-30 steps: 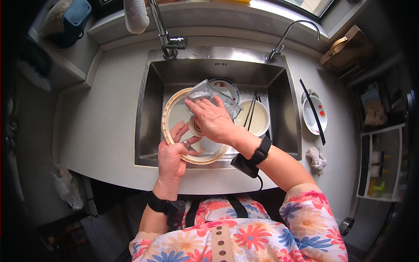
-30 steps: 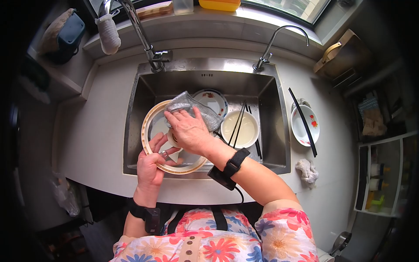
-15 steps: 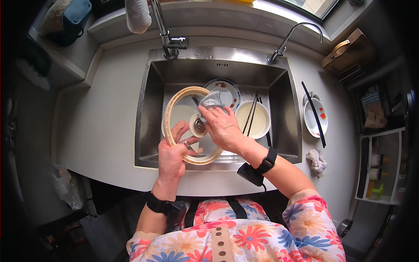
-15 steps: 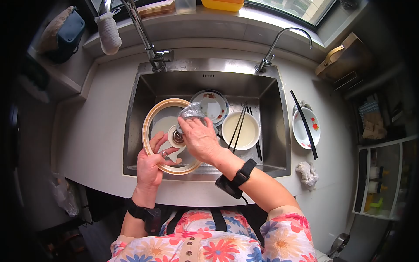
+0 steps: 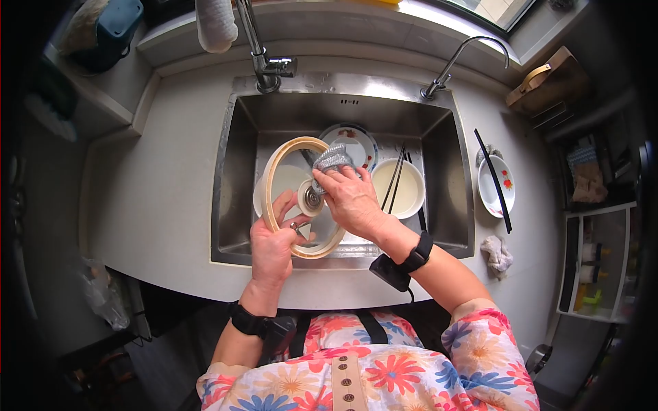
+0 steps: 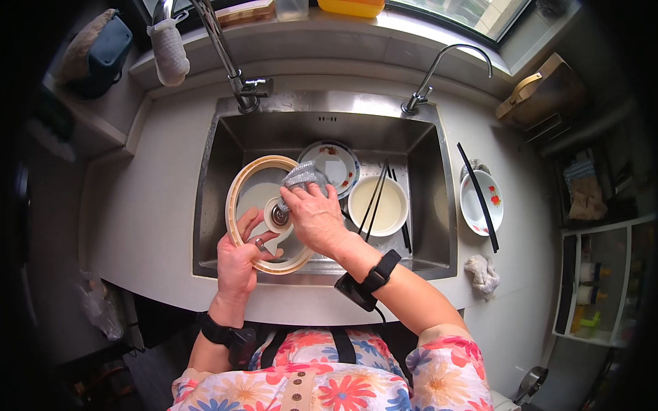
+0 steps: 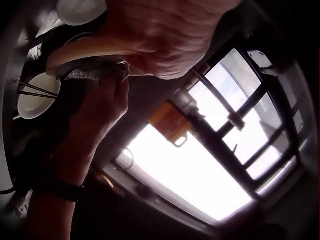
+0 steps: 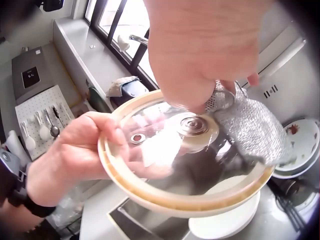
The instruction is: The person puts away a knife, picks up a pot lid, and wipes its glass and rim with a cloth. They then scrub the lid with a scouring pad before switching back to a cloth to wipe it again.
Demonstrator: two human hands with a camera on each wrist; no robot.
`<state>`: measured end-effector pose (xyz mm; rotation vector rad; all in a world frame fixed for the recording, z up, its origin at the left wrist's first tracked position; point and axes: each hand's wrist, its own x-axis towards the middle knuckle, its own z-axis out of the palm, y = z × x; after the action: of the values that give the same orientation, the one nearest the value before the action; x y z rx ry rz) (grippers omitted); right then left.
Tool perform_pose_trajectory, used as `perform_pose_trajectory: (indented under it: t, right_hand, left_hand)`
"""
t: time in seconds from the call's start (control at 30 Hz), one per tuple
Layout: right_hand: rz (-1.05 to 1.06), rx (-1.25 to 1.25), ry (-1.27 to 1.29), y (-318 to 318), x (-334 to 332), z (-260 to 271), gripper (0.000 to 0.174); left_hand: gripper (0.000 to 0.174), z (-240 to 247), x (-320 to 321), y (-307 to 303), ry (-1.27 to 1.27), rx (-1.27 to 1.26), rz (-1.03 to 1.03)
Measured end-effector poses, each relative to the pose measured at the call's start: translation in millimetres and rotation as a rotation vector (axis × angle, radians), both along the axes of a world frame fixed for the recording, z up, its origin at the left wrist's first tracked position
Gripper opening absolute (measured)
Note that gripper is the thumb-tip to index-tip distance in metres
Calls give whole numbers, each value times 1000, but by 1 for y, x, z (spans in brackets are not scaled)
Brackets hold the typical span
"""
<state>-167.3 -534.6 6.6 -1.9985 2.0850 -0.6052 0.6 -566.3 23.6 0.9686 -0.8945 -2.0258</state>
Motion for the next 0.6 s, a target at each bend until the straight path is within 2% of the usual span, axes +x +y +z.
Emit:
perform_pose_trajectory:
  t: [0.13,0.27,0.37,0.43,0.47,0.53,0.6]
  right_hand:
    - [50,-32,24,3,6,7,43]
    - [-31,-122,-29,-5,-3,1,39]
    - [-49,-100,-178,-5,-3,3,34]
    - [-68,-172,-353,-9,1,10,24]
    - [-68,-174,-353,-12,-1,9,24]
    - [-177,-151,-555,-21,-12,1,14]
    - [-243,-145,-522,-22,-22,-4,11]
  left_hand:
    - [70,-3,0,0,-8,-20,-13]
    - [71,-1,-2,1,-34,-25,-17]
    - [72,1,-4,3,-19,0,-23]
    - [73,2,-7,2,32,16,-60]
    - [73,3,-7,3,32,15,-60]
    - [72,6,-8,6,1,-2,-59]
    - [73,5,-8,9,-15,-37,-63]
